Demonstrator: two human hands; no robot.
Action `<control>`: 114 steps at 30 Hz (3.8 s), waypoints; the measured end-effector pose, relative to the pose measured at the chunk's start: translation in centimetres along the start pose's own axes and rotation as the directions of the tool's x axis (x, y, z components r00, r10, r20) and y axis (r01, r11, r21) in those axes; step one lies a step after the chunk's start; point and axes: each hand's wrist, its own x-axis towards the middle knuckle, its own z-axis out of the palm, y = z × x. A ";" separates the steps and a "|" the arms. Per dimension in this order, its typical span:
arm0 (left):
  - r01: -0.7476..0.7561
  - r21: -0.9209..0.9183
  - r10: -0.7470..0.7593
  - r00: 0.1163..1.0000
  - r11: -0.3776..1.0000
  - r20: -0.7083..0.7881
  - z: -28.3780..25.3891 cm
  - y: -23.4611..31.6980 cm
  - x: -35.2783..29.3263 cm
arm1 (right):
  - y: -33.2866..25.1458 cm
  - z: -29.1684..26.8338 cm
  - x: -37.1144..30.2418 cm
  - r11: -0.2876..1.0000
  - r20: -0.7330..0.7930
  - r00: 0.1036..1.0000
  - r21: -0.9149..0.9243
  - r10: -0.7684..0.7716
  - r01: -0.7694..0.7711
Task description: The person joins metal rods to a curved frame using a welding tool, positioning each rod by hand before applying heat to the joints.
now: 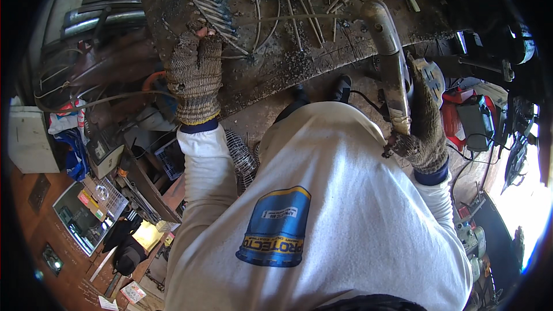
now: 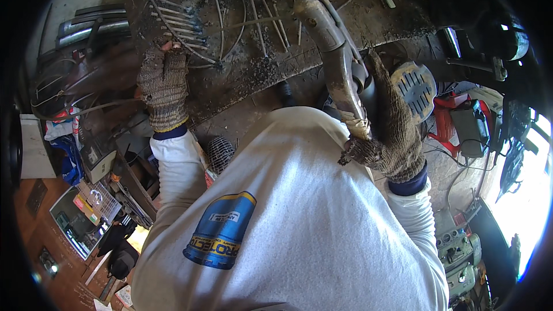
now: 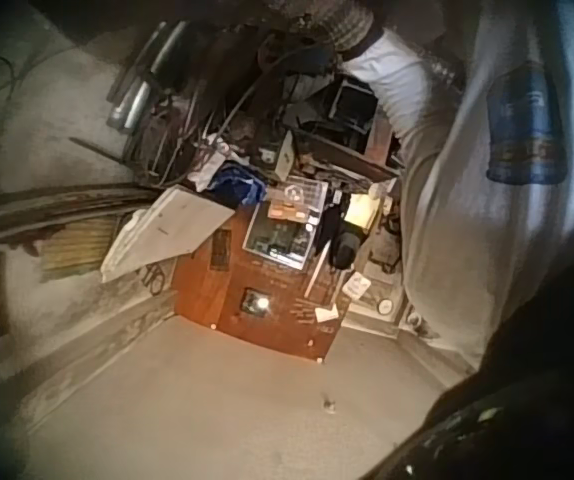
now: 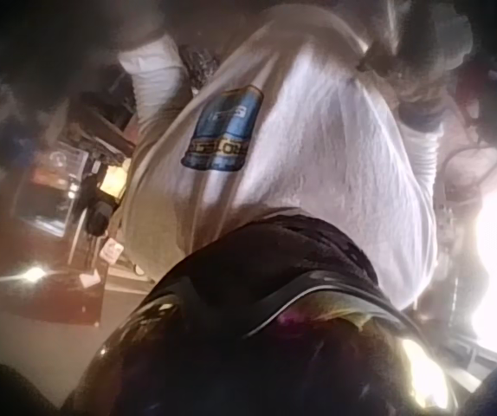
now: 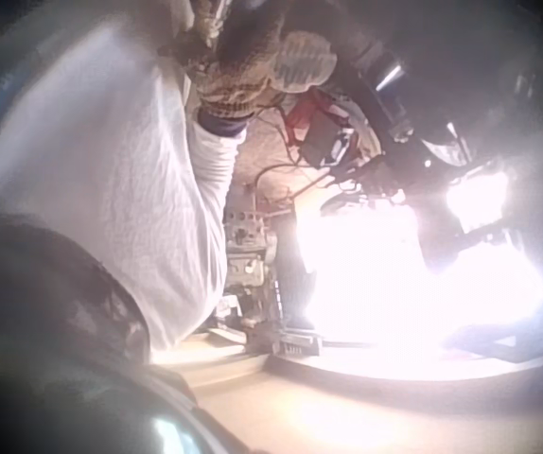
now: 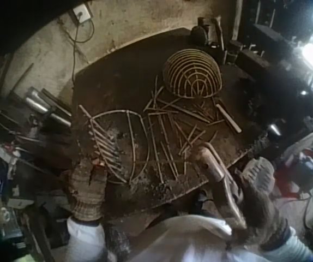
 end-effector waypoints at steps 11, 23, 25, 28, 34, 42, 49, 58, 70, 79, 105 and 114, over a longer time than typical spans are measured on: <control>-0.126 0.277 0.112 0.992 0.952 0.065 0.0 0.1 -0.3 | -1.0 0.3 0.4 0.979 0.056 0.995 -0.178 -0.088 0.097; -0.530 0.812 0.429 0.810 0.245 0.399 1.4 1.5 -0.9 | -1.5 1.2 0.2 0.994 0.028 0.997 -0.087 -0.069 0.071; -0.446 0.827 0.374 0.872 0.341 0.316 1.3 1.2 -0.9 | -1.8 1.5 0.0 0.997 0.016 0.997 -0.024 -0.071 0.071; -0.529 0.812 0.437 0.808 0.246 0.394 2.2 1.8 -1.3 | -1.9 1.3 0.1 0.998 -0.019 0.999 -0.058 -0.039 0.038; -0.576 0.750 0.464 0.788 0.324 0.405 2.1 1.6 -1.3 | -1.0 1.7 0.2 0.969 -0.015 0.982 -0.169 -0.188 0.183; -0.473 0.659 0.382 0.877 0.585 0.291 1.8 1.1 -1.4 | -1.3 1.8 0.0 0.985 -0.026 0.994 -0.136 -0.108 0.103; -0.519 0.798 0.394 0.832 0.306 0.391 1.7 1.5 -1.0 | -1.3 1.5 0.1 0.982 -0.013 0.991 -0.133 -0.134 0.131; -0.591 0.756 0.424 0.783 0.280 0.455 1.2 1.1 -0.2 | -1.3 1.6 0.0 0.986 -0.024 0.992 -0.113 -0.122 0.119; -0.549 0.821 0.382 0.800 0.156 0.463 1.1 1.8 -0.3 | -1.7 1.4 -0.2 0.981 -0.023 0.999 -0.188 -0.046 0.041; -0.476 0.819 0.345 0.864 0.321 0.367 0.6 1.3 -0.1 | -2.1 1.7 0.3 0.981 0.024 0.999 -0.193 -0.032 0.036; -0.534 0.839 0.424 0.787 0.103 0.449 2.3 2.2 -0.8 | -2.4 1.8 -0.1 0.961 -0.039 0.999 -0.278 -0.011 0.000; -0.486 0.847 0.401 0.835 0.216 0.377 1.8 1.7 -1.0 | -2.1 1.8 -0.2 0.972 -0.046 0.998 -0.231 -0.046 0.034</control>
